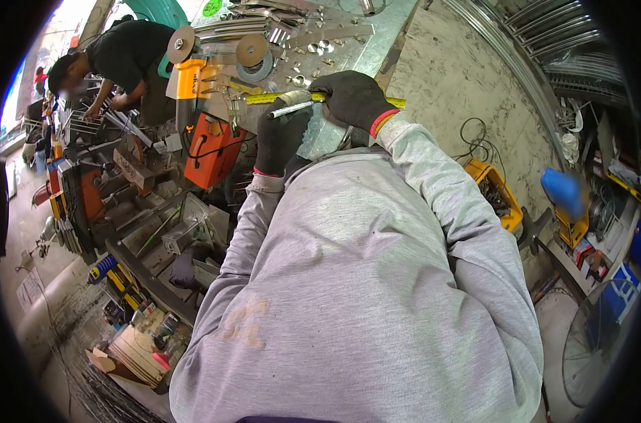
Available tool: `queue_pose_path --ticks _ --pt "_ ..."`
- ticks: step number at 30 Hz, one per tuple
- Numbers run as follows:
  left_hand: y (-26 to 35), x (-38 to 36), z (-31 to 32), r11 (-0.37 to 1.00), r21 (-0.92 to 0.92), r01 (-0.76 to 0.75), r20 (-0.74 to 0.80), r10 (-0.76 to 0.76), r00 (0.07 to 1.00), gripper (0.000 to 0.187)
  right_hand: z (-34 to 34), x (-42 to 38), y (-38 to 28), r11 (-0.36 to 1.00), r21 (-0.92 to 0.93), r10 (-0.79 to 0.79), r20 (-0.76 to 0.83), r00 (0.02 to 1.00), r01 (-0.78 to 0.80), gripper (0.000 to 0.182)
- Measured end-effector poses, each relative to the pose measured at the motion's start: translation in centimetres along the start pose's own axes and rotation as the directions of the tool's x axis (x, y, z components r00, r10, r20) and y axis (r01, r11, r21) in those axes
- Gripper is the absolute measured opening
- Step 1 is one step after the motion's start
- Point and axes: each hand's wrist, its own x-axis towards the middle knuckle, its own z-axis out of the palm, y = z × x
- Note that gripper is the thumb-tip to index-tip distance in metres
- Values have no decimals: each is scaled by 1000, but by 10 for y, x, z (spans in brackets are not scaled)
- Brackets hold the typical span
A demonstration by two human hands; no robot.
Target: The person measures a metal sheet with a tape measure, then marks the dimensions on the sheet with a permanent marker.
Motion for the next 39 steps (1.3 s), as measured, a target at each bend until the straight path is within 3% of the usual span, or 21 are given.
queue_pose_path --ticks 27,39 --pt "-8 2 0 996 50 -78 -6 78 997 23 -4 1 -4 999 -16 53 60 997 -52 34" --pt "-5 0 1 1000 8 -30 -12 30 999 22 -4 1 -4 999 -10 34 48 998 -33 32"
